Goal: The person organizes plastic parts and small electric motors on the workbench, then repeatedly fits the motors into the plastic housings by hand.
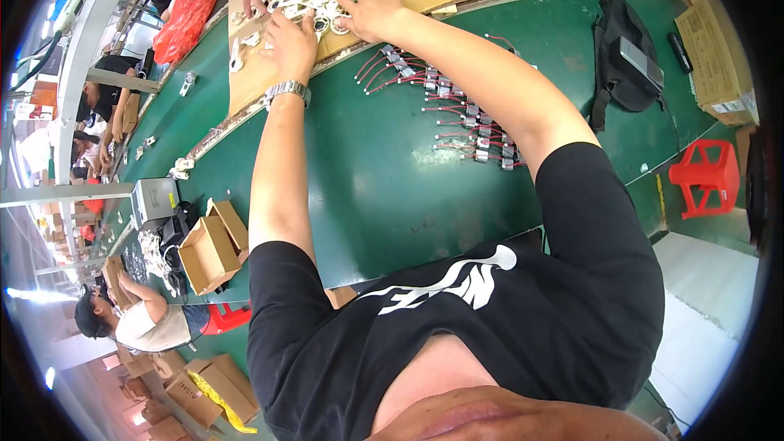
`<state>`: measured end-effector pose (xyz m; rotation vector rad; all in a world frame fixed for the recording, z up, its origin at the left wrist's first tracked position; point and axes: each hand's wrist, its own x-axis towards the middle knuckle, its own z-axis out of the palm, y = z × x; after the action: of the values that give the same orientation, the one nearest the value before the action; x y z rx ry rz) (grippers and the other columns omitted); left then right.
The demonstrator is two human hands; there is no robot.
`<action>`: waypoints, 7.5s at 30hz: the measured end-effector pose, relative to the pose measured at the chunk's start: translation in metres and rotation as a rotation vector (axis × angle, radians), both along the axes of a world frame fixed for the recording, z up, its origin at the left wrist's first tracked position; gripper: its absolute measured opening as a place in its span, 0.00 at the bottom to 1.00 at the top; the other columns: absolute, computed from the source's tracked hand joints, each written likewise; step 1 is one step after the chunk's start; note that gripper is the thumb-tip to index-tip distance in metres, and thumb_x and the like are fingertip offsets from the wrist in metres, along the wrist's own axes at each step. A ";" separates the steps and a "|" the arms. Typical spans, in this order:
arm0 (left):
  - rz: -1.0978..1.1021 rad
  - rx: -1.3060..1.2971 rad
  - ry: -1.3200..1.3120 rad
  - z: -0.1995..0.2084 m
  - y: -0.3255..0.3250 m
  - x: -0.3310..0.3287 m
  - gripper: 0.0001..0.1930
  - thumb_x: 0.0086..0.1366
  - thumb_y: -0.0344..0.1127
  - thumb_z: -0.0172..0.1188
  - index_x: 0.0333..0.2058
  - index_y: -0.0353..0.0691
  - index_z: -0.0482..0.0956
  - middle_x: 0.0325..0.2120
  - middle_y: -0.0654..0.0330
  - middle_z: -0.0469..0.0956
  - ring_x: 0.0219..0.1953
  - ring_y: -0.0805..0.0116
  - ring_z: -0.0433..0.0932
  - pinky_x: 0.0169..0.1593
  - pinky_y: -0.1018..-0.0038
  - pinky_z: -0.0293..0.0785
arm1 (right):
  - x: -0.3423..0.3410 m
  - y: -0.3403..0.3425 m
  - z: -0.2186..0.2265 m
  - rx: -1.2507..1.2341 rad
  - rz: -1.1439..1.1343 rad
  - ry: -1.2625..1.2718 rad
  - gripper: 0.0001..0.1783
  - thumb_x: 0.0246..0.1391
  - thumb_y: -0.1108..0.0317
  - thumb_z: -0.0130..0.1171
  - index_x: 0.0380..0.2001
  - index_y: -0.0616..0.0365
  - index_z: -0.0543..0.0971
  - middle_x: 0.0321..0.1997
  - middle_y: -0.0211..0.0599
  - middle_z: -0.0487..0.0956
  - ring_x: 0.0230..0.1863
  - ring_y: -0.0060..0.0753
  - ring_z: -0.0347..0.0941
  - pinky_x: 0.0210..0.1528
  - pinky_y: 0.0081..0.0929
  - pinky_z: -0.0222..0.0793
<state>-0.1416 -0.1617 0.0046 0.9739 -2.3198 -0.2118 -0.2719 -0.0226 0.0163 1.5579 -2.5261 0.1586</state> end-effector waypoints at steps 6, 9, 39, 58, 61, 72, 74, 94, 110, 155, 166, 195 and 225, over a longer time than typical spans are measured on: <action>0.069 0.038 -0.056 0.003 -0.015 -0.057 0.29 0.74 0.48 0.55 0.65 0.37 0.61 0.58 0.33 0.67 0.66 0.32 0.62 0.69 0.27 0.41 | -0.031 -0.042 -0.009 -0.032 -0.106 0.070 0.37 0.73 0.36 0.36 0.79 0.34 0.53 0.85 0.42 0.44 0.81 0.60 0.45 0.69 0.73 0.49; 0.097 0.007 -0.067 -0.009 -0.043 -0.069 0.28 0.73 0.47 0.54 0.64 0.35 0.63 0.59 0.33 0.66 0.65 0.31 0.64 0.70 0.30 0.42 | -0.032 -0.060 -0.003 -0.046 -0.100 -0.026 0.35 0.73 0.39 0.38 0.78 0.32 0.55 0.85 0.41 0.43 0.82 0.61 0.39 0.71 0.73 0.46; -0.146 0.242 -0.610 -0.003 -0.015 0.011 0.48 0.73 0.73 0.40 0.73 0.36 0.56 0.75 0.44 0.51 0.77 0.42 0.46 0.73 0.38 0.48 | -0.063 0.030 -0.022 -0.559 0.107 -0.201 0.29 0.57 0.58 0.57 0.62 0.55 0.75 0.62 0.50 0.71 0.66 0.60 0.61 0.65 0.60 0.59; -0.092 -0.006 0.328 -0.029 0.014 0.029 0.36 0.67 0.55 0.66 0.53 0.23 0.70 0.48 0.37 0.71 0.51 0.40 0.72 0.58 0.53 0.68 | 0.047 0.112 -0.012 -0.062 0.511 -0.138 0.35 0.67 0.30 0.43 0.65 0.37 0.77 0.75 0.49 0.64 0.77 0.60 0.53 0.75 0.64 0.49; -0.134 -0.015 0.335 -0.040 0.022 0.043 0.28 0.70 0.47 0.63 0.53 0.25 0.69 0.49 0.38 0.71 0.51 0.43 0.73 0.59 0.55 0.69 | 0.056 0.114 -0.030 -0.048 0.445 -0.070 0.35 0.69 0.33 0.40 0.70 0.36 0.71 0.76 0.46 0.64 0.78 0.59 0.52 0.76 0.65 0.45; -0.151 -0.004 0.260 -0.030 0.056 0.082 0.25 0.73 0.45 0.60 0.54 0.25 0.70 0.50 0.39 0.73 0.51 0.45 0.75 0.57 0.56 0.71 | 0.021 0.192 -0.039 -0.101 0.478 0.041 0.32 0.73 0.38 0.38 0.71 0.38 0.69 0.74 0.45 0.66 0.78 0.56 0.53 0.73 0.64 0.49; -0.131 0.051 0.251 -0.028 0.052 0.088 0.25 0.73 0.45 0.59 0.54 0.25 0.70 0.49 0.40 0.73 0.50 0.47 0.74 0.57 0.56 0.71 | 0.009 0.201 -0.039 -0.104 0.483 0.043 0.32 0.72 0.38 0.40 0.71 0.38 0.70 0.74 0.45 0.66 0.78 0.56 0.53 0.74 0.65 0.48; -0.364 0.311 0.187 0.010 0.141 -0.307 0.45 0.73 0.66 0.47 0.67 0.23 0.63 0.66 0.28 0.63 0.71 0.37 0.59 0.74 0.53 0.55 | -0.389 0.210 0.023 -0.714 -0.481 -0.491 0.38 0.69 0.40 0.41 0.68 0.58 0.71 0.74 0.54 0.68 0.76 0.55 0.59 0.76 0.45 0.52; -0.464 0.619 0.260 -0.003 0.089 -0.363 0.48 0.69 0.78 0.42 0.71 0.41 0.64 0.66 0.42 0.70 0.69 0.45 0.67 0.72 0.60 0.59 | -0.341 0.143 -0.014 -0.424 -0.002 -0.157 0.38 0.56 0.28 0.53 0.64 0.34 0.79 0.70 0.45 0.72 0.69 0.57 0.68 0.70 0.50 0.65; -0.402 0.497 0.267 0.009 0.124 -0.346 0.42 0.75 0.68 0.43 0.69 0.34 0.66 0.68 0.43 0.68 0.71 0.46 0.64 0.73 0.60 0.58 | -0.592 0.249 -0.020 -0.183 -0.614 -0.077 0.21 0.59 0.55 0.60 0.47 0.57 0.86 0.51 0.52 0.85 0.50 0.53 0.83 0.52 0.45 0.78; -0.358 0.556 0.258 0.023 0.136 -0.326 0.41 0.75 0.68 0.42 0.68 0.36 0.68 0.66 0.43 0.71 0.70 0.46 0.67 0.71 0.58 0.61 | -0.534 0.220 -0.009 -0.110 -0.788 -0.160 0.29 0.57 0.47 0.61 0.53 0.58 0.84 0.57 0.50 0.83 0.58 0.49 0.81 0.60 0.41 0.75; -0.392 0.539 0.305 0.015 0.134 -0.337 0.42 0.74 0.69 0.44 0.69 0.35 0.66 0.64 0.41 0.72 0.68 0.46 0.69 0.70 0.60 0.64 | -0.554 0.256 -0.003 0.036 -0.079 0.323 0.22 0.55 0.63 0.58 0.53 0.55 0.80 0.55 0.59 0.80 0.55 0.60 0.78 0.55 0.48 0.74; -0.978 -0.660 -0.357 0.034 0.267 -0.330 0.19 0.74 0.45 0.54 0.29 0.37 0.77 0.22 0.50 0.82 0.24 0.50 0.84 0.30 0.59 0.82 | -0.556 0.301 0.025 -0.537 -0.646 -0.858 0.41 0.71 0.38 0.45 0.73 0.58 0.64 0.75 0.52 0.64 0.72 0.57 0.63 0.71 0.59 0.56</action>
<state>-0.4719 0.1051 0.0385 -0.5152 -2.7109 0.3617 -0.8279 0.2786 0.0417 0.4469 -3.0001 1.5136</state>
